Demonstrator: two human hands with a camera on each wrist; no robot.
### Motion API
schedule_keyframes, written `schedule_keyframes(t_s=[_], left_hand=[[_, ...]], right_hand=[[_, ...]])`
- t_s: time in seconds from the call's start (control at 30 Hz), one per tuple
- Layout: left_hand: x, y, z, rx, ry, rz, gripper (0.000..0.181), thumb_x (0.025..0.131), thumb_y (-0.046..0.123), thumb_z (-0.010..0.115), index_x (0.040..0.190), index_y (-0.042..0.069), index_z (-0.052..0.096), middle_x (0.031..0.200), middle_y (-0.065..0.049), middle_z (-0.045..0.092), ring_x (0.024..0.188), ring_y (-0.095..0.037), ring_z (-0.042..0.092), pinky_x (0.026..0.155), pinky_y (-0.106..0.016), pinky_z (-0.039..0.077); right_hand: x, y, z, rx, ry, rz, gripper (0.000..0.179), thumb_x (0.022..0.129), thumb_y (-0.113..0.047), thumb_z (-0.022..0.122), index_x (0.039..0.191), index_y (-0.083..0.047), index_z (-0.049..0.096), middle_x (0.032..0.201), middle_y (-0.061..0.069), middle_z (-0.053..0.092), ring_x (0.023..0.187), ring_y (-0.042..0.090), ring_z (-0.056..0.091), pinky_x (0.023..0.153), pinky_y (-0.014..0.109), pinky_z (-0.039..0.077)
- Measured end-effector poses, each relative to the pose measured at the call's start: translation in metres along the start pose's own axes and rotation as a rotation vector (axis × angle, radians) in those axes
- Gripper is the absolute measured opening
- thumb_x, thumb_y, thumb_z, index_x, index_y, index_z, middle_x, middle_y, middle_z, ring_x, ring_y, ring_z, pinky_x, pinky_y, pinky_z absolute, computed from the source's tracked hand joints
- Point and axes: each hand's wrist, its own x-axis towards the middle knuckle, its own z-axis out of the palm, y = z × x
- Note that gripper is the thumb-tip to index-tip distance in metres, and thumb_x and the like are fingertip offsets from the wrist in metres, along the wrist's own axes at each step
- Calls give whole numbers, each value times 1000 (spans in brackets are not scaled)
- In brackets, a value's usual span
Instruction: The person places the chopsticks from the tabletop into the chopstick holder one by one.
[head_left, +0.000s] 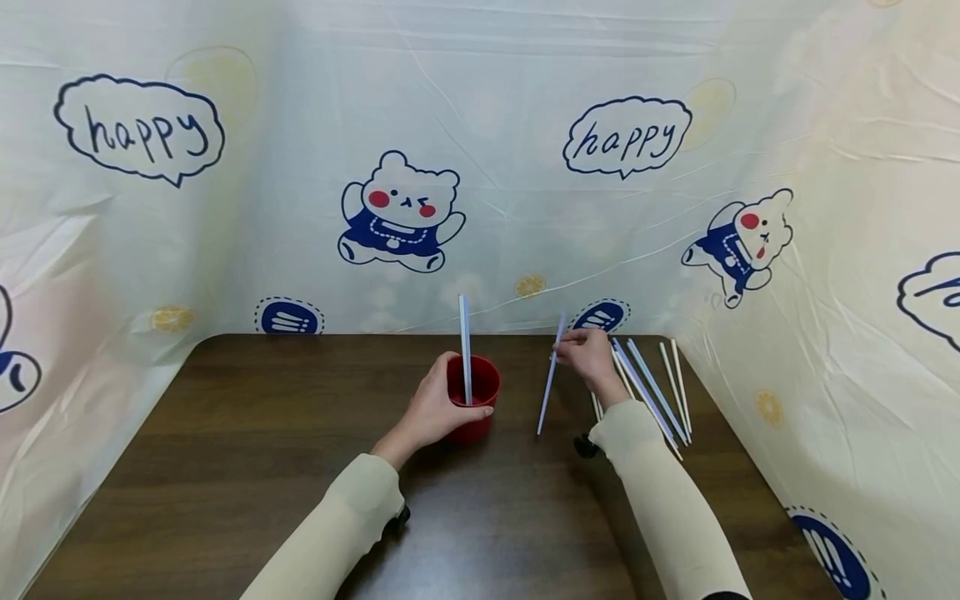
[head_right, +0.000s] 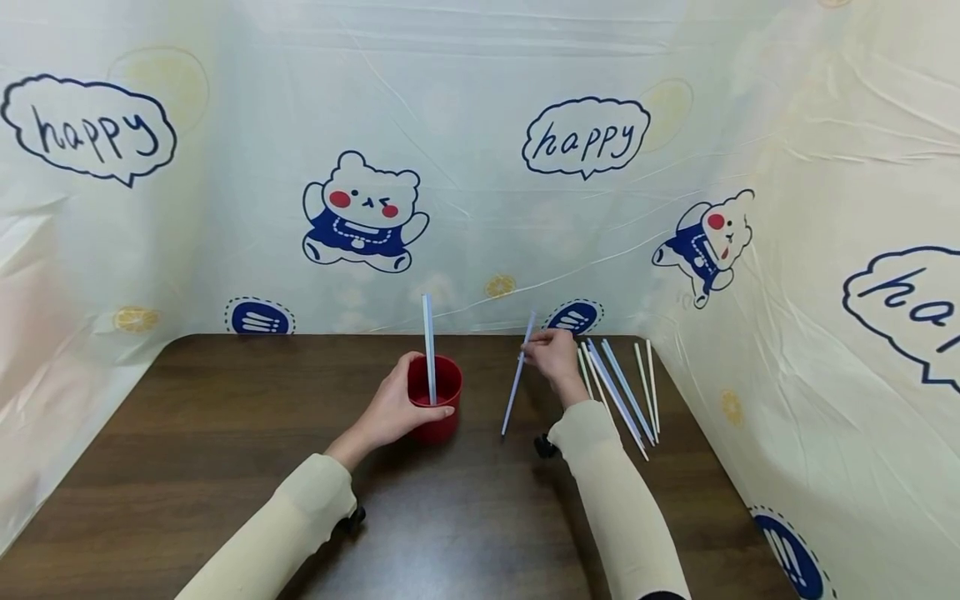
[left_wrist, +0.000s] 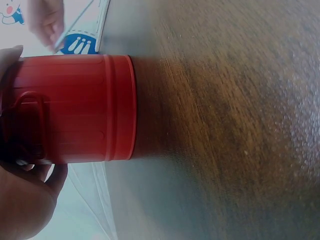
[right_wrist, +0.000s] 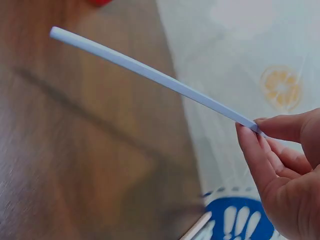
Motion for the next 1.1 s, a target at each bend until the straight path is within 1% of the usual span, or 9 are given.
schedule_keyframes(t_s=[0.1, 0.2, 0.27, 0.4, 0.5, 0.63, 0.73, 0.9, 1.1], left_hand=[[0, 1, -1, -1, 7, 14, 82, 76, 27, 92, 140, 19, 42, 134, 1, 55, 121, -22, 54, 88, -44, 59], [0, 0, -1, 0, 9, 15, 82, 76, 27, 92, 140, 19, 42, 134, 1, 55, 120, -22, 54, 88, -45, 59], [-1, 0, -1, 0, 5, 7, 82, 76, 28, 92, 141, 20, 42, 134, 1, 55, 121, -21, 54, 89, -44, 58], [-2, -2, 0, -1, -1, -8, 84, 76, 28, 92, 141, 21, 41, 134, 3, 54, 121, -20, 53, 89, -44, 58], [-2, -2, 0, 1, 1, -5, 83, 76, 28, 92, 141, 20, 41, 134, 2, 55, 121, -21, 54, 90, -44, 58], [-1, -1, -1, 3, 7, 6, 83, 76, 28, 92, 141, 18, 41, 134, 1, 55, 120, -21, 54, 90, -45, 58], [-1, -1, -1, 3, 6, 6, 82, 76, 28, 92, 140, 19, 42, 134, 1, 55, 120, -21, 54, 91, -46, 58], [0, -1, 0, 1, -1, 6, 82, 76, 28, 92, 140, 19, 42, 133, 1, 55, 120, -23, 54, 93, -48, 56], [1, -1, 0, 9, 6, 7, 81, 75, 28, 92, 139, 20, 43, 131, 2, 56, 119, -22, 55, 93, -46, 57]], right_hand=[[1, -15, 3, 17, -8, -33, 25, 94, 4, 68, 117, 15, 65, 104, 27, 69, 77, 19, 73, 79, 37, 62], [0, -28, 5, 38, -17, -50, 28, 95, 3, 68, 119, 14, 64, 105, 25, 68, 86, 27, 74, 77, 33, 62], [-1, -35, 6, 66, -18, -58, 29, 95, 2, 68, 121, 15, 63, 103, 22, 68, 88, 29, 73, 76, 30, 62], [-5, -53, 9, 115, -8, -102, 30, 93, 4, 69, 119, 16, 63, 100, 18, 68, 81, 21, 72, 79, 34, 62], [-8, -68, 11, 134, 3, -139, 28, 93, 4, 69, 118, 15, 63, 99, 18, 67, 76, 15, 71, 80, 37, 62], [-10, -88, 15, 186, -8, -183, 31, 94, 3, 69, 121, 15, 63, 105, 24, 67, 78, 16, 72, 82, 39, 61], [-12, -100, 18, 210, -17, -227, 32, 94, 2, 70, 122, 14, 63, 111, 29, 66, 82, 17, 72, 82, 36, 61], [-17, -115, 26, 237, 5, -314, 30, 93, 1, 71, 120, 14, 64, 110, 30, 68, 84, 18, 72, 77, 29, 61], [-21, -119, 38, 263, 4, -411, 25, 92, 2, 73, 113, 13, 66, 101, 24, 70, 80, 17, 72, 77, 31, 62]])
